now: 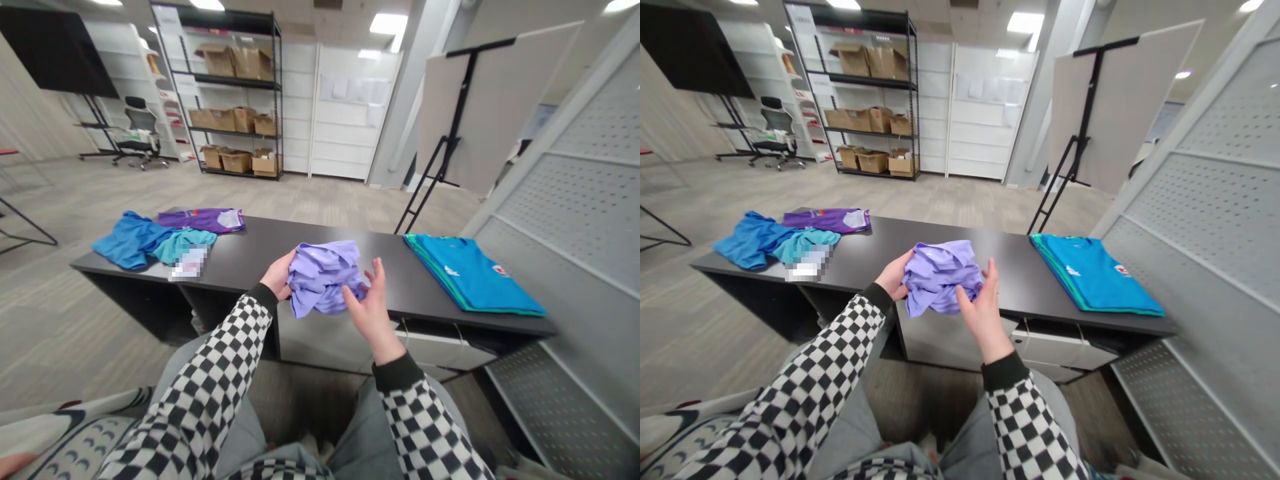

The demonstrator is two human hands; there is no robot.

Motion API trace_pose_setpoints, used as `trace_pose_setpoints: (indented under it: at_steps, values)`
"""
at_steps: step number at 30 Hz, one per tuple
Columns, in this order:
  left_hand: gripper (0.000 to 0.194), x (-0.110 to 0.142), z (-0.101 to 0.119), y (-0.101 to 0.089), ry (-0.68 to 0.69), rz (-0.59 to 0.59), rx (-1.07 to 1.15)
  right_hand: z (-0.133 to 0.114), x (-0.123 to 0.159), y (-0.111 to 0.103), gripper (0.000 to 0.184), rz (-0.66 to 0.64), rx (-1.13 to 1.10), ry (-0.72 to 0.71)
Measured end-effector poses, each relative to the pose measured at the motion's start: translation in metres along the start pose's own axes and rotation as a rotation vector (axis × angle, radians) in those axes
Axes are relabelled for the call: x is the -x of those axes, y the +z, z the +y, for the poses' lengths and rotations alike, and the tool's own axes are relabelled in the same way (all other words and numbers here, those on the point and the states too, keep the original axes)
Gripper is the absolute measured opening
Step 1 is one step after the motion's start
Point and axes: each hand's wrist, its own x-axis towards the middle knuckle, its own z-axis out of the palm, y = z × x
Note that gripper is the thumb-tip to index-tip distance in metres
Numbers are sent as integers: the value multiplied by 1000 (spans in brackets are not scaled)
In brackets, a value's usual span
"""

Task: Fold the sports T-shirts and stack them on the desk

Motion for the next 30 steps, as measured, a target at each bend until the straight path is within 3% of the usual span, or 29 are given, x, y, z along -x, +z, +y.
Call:
trace_pose_setpoints:
  at_steps: [2, 5, 7, 9, 12, 14, 16, 19, 23, 26, 30]
  values:
    - [46, 1, 10, -5, -116, -127, 45, 6, -22, 3, 105, -109, 97, -31]
    - [54, 0, 16, -11, -184, -263, 93, 13, -50, 16, 80, -268, 102, 10]
    - [57, -1, 17, -13, -209, -280, 166, 18, -63, 27, 67, -367, 60, 83]
    - [59, -3, 16, -14, -179, -237, 271, 22, -70, 38, 67, -443, 89, 120]
    - [59, -3, 15, -16, -57, -193, 388, 25, -73, 51, 69, -459, 253, 87]
    - [52, -3, 12, -17, 8, -217, 388, 23, -72, 58, 63, -416, 352, 64]
    - [56, -3, 5, -17, 56, -221, 334, 19, -70, 62, 51, -359, 445, 74]
    - [54, -9, -5, -14, 91, -102, 275, 11, -69, 63, 35, -294, 546, 144]
    - [22, -26, -5, -15, 68, 90, 253, 11, -71, 46, 48, -251, 591, 267]
    - [13, -44, 15, -32, 126, 221, 49, 26, -78, 22, 48, -237, 674, 316]
    - [6, -69, 56, -74, 139, 306, -112, 47, -89, -5, 39, -274, 805, 341]
